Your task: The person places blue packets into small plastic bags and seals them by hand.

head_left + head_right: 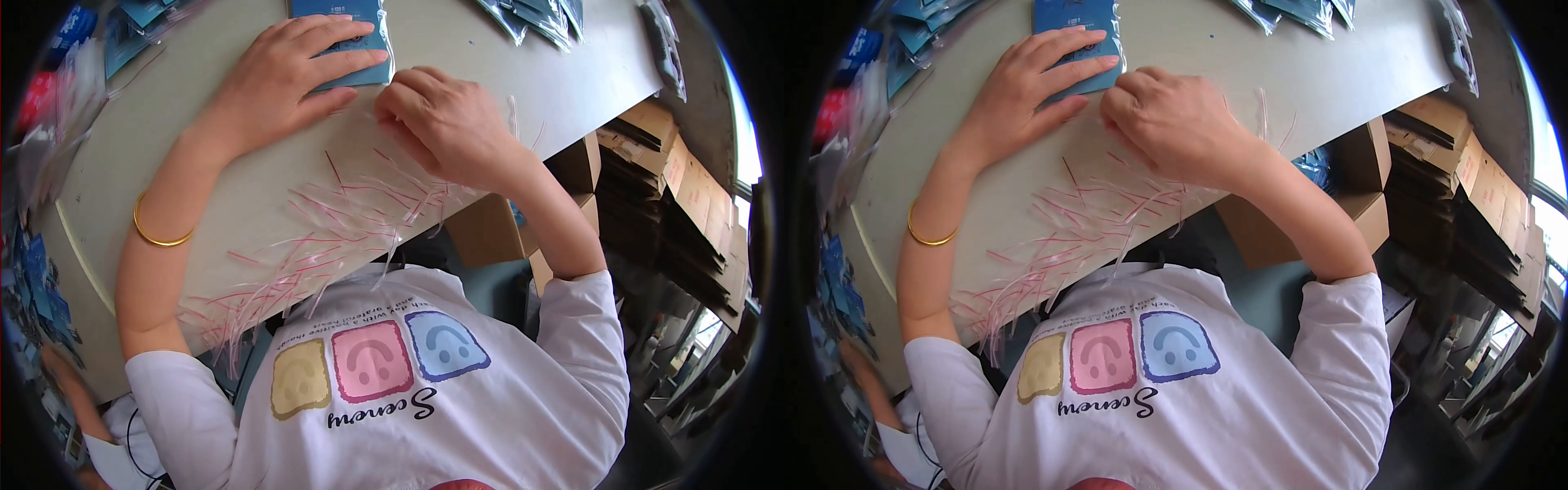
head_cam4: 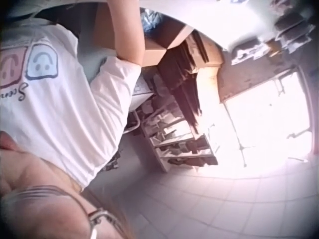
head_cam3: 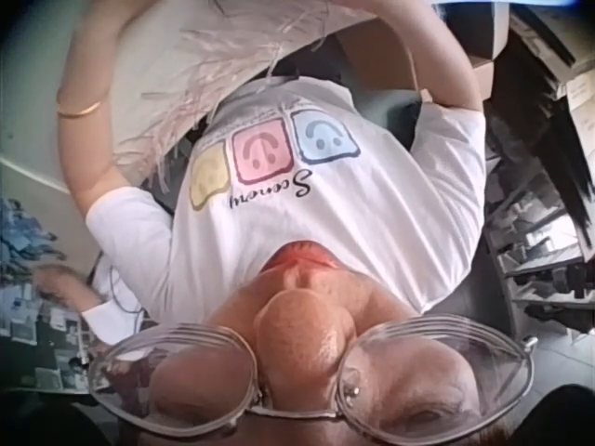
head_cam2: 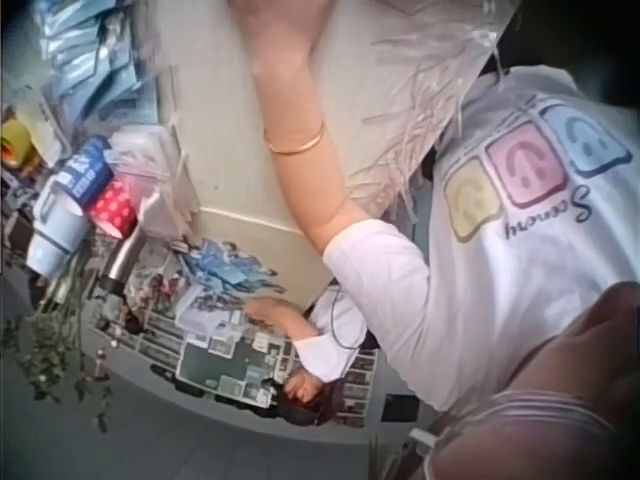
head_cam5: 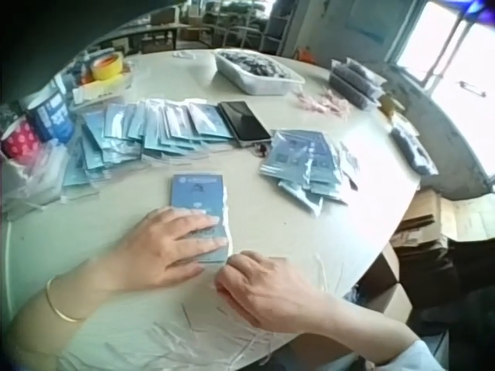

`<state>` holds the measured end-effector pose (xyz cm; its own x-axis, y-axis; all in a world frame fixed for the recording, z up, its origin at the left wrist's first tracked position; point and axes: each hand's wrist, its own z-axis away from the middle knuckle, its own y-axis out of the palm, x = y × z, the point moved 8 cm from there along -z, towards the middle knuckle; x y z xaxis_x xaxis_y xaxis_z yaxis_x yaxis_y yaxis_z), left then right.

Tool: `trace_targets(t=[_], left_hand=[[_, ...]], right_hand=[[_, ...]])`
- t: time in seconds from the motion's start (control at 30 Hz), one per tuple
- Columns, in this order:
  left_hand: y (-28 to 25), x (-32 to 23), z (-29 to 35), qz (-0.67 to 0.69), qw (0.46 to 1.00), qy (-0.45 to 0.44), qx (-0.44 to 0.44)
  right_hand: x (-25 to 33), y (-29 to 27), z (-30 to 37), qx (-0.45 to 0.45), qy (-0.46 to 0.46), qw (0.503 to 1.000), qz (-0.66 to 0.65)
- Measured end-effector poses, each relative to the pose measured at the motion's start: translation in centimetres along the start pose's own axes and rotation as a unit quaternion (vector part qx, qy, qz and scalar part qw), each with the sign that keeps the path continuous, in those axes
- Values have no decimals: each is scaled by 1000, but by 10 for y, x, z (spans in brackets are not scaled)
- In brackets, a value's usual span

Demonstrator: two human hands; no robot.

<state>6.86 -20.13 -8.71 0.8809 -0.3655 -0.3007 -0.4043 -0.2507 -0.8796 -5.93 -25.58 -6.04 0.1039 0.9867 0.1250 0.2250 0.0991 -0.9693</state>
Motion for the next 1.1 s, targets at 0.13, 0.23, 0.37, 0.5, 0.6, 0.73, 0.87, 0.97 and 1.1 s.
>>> trace_targets(t=[0.13,0.23,0.37,0.5,0.6,0.73,0.87,0.97,1.1], left_hand=[[-3,1,7,-18,1000,-24,3],[-4,0,1,-27,999,-20,36],[-7,-4,-1,-50,998,-17,25],[-10,-11,-9,-9,995,-57,78],[-7,-8,-8,29,996,-63,54],[7,7,9,278,858,270,-337],[13,9,6,281,859,267,-335],[12,13,8,271,862,264,-338],[1,5,5,201,893,244,-320]], right_hand=[[0,-94,24,-101,-58,789,-603],[-26,-113,70,-243,130,860,-429],[9,-59,99,-55,118,954,-270],[16,-30,111,-72,125,965,-221],[33,-31,105,-107,64,980,-157],[42,-13,102,-68,33,989,-128],[40,-26,102,-29,30,994,-106],[13,-46,101,-79,96,938,-323],[-28,-77,74,-168,158,953,-197]])
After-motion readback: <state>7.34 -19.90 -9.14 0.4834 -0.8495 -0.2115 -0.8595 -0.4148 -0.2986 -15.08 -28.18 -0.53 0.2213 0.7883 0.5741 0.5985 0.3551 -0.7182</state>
